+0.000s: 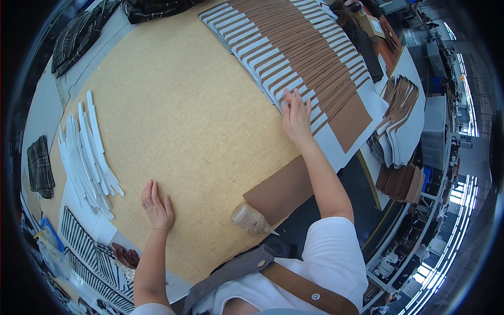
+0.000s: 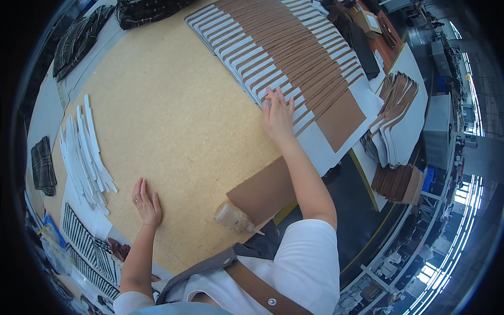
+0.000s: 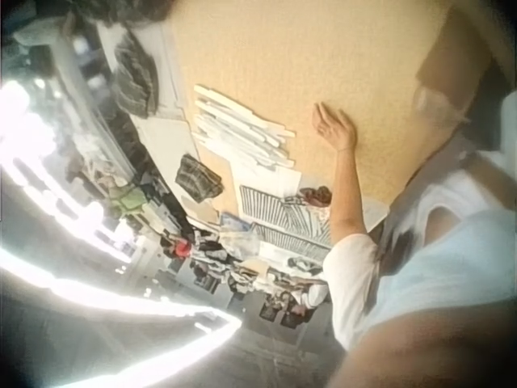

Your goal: Applying glue to the edges of leather and paper panels and sticking them together.

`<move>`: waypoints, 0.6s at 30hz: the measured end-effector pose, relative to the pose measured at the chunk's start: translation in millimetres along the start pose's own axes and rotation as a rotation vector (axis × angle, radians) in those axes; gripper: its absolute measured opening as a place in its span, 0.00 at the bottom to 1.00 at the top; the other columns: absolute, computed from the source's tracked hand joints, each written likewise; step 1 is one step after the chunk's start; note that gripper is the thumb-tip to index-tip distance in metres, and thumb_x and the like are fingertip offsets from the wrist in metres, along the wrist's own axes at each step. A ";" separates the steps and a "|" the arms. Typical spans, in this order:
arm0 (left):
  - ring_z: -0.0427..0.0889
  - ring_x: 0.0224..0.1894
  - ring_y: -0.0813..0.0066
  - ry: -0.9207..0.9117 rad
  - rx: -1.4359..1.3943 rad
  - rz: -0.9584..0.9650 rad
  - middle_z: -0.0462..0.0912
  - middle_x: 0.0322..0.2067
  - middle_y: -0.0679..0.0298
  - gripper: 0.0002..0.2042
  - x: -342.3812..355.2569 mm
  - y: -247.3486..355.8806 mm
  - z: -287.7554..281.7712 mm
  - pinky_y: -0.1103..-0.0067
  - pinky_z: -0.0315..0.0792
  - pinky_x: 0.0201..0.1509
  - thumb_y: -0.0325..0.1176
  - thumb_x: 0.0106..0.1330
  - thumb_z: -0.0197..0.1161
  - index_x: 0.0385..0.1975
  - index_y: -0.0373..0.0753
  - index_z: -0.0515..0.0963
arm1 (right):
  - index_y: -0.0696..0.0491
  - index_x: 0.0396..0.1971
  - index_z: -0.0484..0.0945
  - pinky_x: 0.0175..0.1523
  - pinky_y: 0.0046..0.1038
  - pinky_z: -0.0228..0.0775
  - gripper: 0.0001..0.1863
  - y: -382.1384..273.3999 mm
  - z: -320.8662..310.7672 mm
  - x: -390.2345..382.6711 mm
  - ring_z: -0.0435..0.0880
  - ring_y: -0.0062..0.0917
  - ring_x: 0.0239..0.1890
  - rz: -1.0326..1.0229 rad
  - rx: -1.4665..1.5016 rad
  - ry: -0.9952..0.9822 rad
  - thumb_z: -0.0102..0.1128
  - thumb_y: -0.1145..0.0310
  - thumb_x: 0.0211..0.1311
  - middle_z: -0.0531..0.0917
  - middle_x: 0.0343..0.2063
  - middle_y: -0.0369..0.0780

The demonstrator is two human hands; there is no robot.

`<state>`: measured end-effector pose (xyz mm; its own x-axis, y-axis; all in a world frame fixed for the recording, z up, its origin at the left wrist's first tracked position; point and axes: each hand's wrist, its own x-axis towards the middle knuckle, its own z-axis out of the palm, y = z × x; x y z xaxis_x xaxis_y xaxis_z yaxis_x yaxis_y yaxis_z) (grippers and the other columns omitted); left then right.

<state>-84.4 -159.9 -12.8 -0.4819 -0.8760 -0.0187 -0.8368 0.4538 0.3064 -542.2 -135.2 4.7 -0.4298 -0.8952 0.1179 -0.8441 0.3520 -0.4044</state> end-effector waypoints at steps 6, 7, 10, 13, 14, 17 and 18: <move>0.53 0.64 0.55 -0.004 0.003 -0.007 0.58 0.61 0.54 0.27 -0.7 -1.6 -0.2 0.64 0.45 0.67 0.35 0.60 0.52 0.59 0.34 0.58 | 0.57 0.56 0.60 0.65 0.54 0.35 0.20 -7.6 1.6 9.4 0.56 0.37 0.65 -0.027 0.003 0.009 0.41 0.66 0.65 0.74 0.44 0.39; 0.53 0.64 0.55 -0.007 0.001 -0.009 0.58 0.61 0.54 0.27 -0.5 -1.8 -0.2 0.64 0.45 0.67 0.35 0.60 0.52 0.59 0.34 0.58 | 0.57 0.56 0.60 0.65 0.54 0.36 0.21 -10.2 2.3 12.4 0.56 0.37 0.65 -0.038 0.002 0.001 0.41 0.66 0.65 0.74 0.44 0.39; 0.52 0.64 0.55 -0.017 -0.009 -0.013 0.58 0.61 0.54 0.27 0.0 -1.6 0.0 0.64 0.45 0.67 0.35 0.60 0.52 0.59 0.34 0.58 | 0.57 0.57 0.59 0.65 0.54 0.36 0.21 -15.8 6.7 20.5 0.56 0.37 0.65 -0.050 -0.010 0.000 0.41 0.66 0.66 0.74 0.44 0.39; 0.52 0.64 0.55 -0.016 -0.010 -0.010 0.57 0.61 0.54 0.27 -0.5 -2.0 0.3 0.65 0.44 0.67 0.35 0.59 0.52 0.59 0.34 0.58 | 0.57 0.58 0.59 0.66 0.53 0.36 0.22 -17.8 14.4 25.7 0.56 0.36 0.66 -0.051 -0.010 0.000 0.41 0.65 0.66 0.74 0.44 0.39; 0.52 0.64 0.55 -0.014 -0.009 -0.010 0.57 0.61 0.54 0.27 -1.3 -1.7 0.3 0.65 0.44 0.67 0.35 0.59 0.52 0.59 0.34 0.58 | 0.57 0.58 0.58 0.66 0.53 0.36 0.22 -18.5 15.5 26.1 0.56 0.36 0.66 -0.051 -0.001 -0.002 0.41 0.65 0.66 0.74 0.44 0.39; 0.52 0.64 0.55 -0.019 -0.014 -0.017 0.57 0.61 0.54 0.27 -2.6 -0.2 0.3 0.64 0.44 0.68 0.35 0.59 0.52 0.59 0.34 0.58 | 0.57 0.58 0.59 0.66 0.53 0.36 0.22 -20.4 16.4 24.4 0.56 0.35 0.66 -0.054 -0.022 -0.013 0.42 0.65 0.66 0.74 0.44 0.40; 0.52 0.64 0.55 -0.026 -0.021 -0.021 0.57 0.61 0.54 0.27 -2.5 0.6 -0.1 0.64 0.44 0.68 0.34 0.59 0.52 0.59 0.34 0.58 | 0.57 0.58 0.59 0.66 0.53 0.36 0.22 -20.4 17.0 24.2 0.56 0.35 0.66 -0.055 -0.022 -0.014 0.42 0.65 0.66 0.74 0.44 0.40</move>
<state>-83.6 -157.5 -12.5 -0.4711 -0.8807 -0.0496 -0.8413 0.4317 0.3255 -529.8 -168.7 0.4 -0.3786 -0.9169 0.1266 -0.8729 0.3083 -0.3781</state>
